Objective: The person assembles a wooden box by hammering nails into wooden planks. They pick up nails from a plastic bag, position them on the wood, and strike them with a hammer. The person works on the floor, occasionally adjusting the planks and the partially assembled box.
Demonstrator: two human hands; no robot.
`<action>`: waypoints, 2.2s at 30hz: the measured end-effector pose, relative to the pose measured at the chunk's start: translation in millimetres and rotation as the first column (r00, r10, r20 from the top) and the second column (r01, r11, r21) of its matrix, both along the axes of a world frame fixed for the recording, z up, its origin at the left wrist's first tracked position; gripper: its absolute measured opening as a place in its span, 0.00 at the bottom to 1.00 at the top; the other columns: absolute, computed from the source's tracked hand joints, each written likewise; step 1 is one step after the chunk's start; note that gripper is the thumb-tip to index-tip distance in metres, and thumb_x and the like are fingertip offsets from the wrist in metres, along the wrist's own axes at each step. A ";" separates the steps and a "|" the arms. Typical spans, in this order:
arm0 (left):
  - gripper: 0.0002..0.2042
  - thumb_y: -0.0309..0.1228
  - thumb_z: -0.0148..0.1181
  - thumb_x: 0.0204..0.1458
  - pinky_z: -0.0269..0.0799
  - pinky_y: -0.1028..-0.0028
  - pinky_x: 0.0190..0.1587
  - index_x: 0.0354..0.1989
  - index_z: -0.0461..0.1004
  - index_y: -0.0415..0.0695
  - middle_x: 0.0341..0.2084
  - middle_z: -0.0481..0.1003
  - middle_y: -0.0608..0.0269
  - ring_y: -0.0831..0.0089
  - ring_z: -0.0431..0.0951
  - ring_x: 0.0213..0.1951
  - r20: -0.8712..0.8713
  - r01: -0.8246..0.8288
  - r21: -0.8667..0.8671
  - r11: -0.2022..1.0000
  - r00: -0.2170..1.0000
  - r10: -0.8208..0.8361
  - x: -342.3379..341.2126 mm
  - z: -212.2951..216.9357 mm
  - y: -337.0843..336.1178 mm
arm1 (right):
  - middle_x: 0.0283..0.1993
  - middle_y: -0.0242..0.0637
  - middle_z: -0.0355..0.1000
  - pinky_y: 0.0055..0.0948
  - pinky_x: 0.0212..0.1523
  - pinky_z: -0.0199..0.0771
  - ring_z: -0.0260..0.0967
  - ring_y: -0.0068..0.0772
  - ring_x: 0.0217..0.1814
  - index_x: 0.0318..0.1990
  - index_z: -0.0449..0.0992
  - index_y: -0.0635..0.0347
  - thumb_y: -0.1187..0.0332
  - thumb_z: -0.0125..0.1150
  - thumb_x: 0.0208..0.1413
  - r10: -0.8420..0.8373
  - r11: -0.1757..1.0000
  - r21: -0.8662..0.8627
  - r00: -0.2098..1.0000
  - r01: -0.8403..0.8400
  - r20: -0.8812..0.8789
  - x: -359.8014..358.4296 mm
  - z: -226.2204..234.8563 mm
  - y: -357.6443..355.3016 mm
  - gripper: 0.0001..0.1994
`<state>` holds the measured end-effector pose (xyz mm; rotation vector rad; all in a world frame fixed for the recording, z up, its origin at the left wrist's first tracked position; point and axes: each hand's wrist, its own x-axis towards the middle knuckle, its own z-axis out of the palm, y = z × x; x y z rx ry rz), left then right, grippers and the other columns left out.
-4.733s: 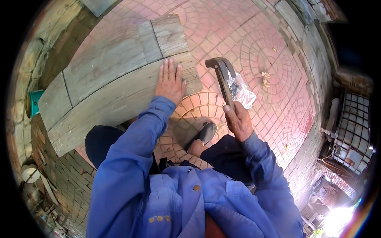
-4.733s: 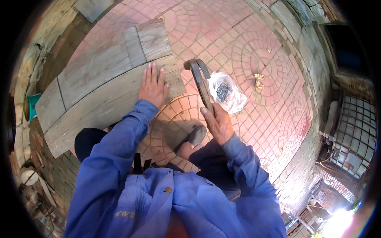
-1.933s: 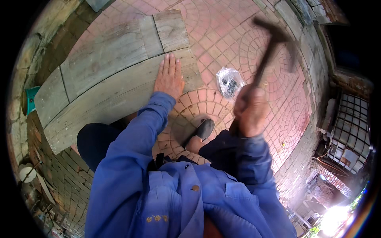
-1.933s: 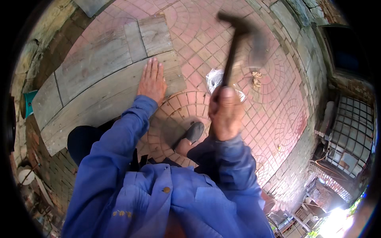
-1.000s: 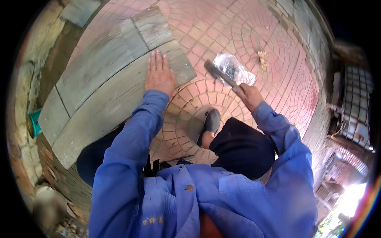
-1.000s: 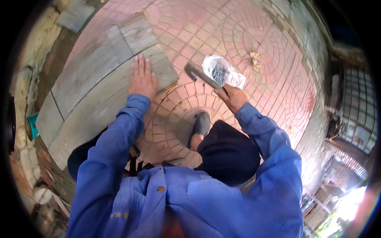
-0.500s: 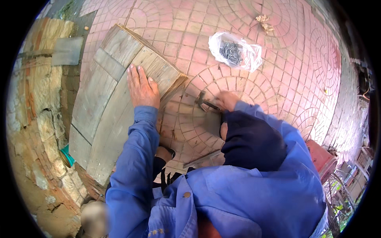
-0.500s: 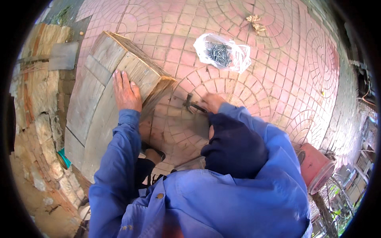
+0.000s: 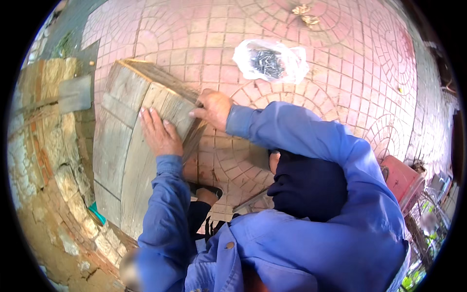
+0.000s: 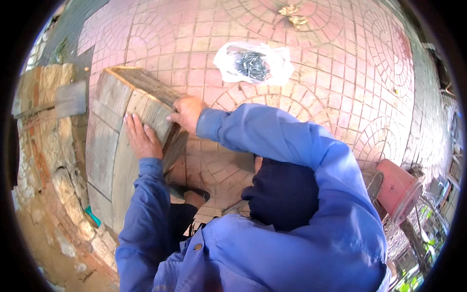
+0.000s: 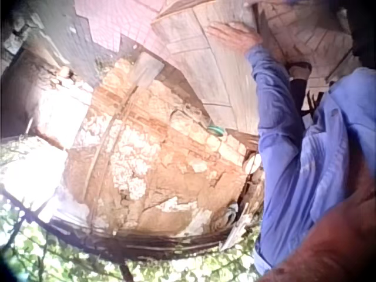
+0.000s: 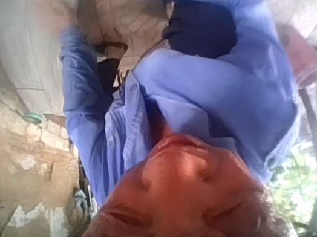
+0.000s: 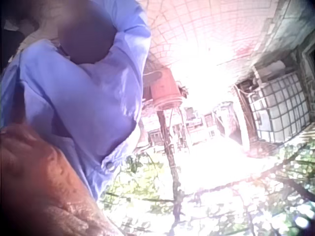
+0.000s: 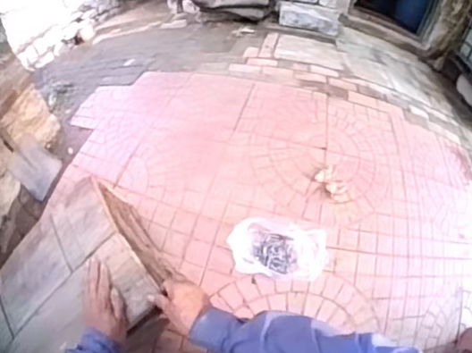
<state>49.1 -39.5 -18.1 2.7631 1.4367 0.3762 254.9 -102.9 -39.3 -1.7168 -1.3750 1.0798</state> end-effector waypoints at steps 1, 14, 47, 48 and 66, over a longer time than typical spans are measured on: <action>0.26 0.31 0.46 0.62 0.49 0.52 0.72 0.67 0.60 0.31 0.71 0.54 0.39 0.42 0.52 0.72 -0.005 0.000 -0.004 1.000 1.000 0.000 0.1 1.9 0.4 | 0.40 0.52 0.75 0.45 0.47 0.74 0.74 0.54 0.46 0.37 0.81 0.64 0.53 0.67 0.54 -0.008 0.998 0.067 0.999 0.012 -0.049 4.9 -0.4 -6.1 0.20; 0.26 0.31 0.42 0.63 0.47 0.54 0.73 0.68 0.59 0.30 0.71 0.54 0.39 0.44 0.52 0.72 -0.015 -0.012 -0.019 1.000 1.000 0.011 5.3 4.5 0.6 | 0.38 0.49 0.76 0.43 0.44 0.76 0.76 0.51 0.42 0.35 0.81 0.59 0.67 0.61 0.55 -0.496 0.858 0.110 0.753 0.502 0.432 176.1 -133.6 -89.3 0.06; 0.24 0.31 0.52 0.64 0.56 0.56 0.70 0.67 0.64 0.37 0.67 0.62 0.41 0.46 0.61 0.68 0.213 0.010 -0.046 0.999 0.977 0.000 -4.1 9.1 -4.4 | 0.32 0.35 0.75 0.23 0.25 0.66 0.71 0.25 0.30 0.38 0.79 0.59 0.74 0.61 0.62 -0.340 0.864 -0.254 0.131 0.436 -0.931 193.2 -58.4 -89.1 0.02; 0.23 0.31 0.53 0.63 0.58 0.56 0.69 0.66 0.66 0.37 0.65 0.64 0.42 0.47 0.63 0.67 0.209 0.037 -0.026 0.999 0.977 -0.031 0.0 12.0 -10.7 | 0.31 0.36 0.75 0.23 0.25 0.66 0.71 0.26 0.29 0.37 0.79 0.60 0.74 0.61 0.62 -0.331 0.875 -0.241 0.155 0.420 -0.931 184.2 -43.4 -90.5 0.02; 0.08 0.25 0.63 0.59 0.70 0.80 0.35 0.43 0.81 0.35 0.28 0.78 0.68 0.81 0.74 0.30 0.613 0.248 -0.778 0.577 0.503 0.610 68.8 41.7 -136.0 | 0.29 0.29 0.74 0.20 0.24 0.66 0.70 0.19 0.27 0.39 0.80 0.58 0.64 0.67 0.61 -0.332 0.880 -0.358 0.135 -0.311 -0.933 38.7 11.6 -107.3 0.08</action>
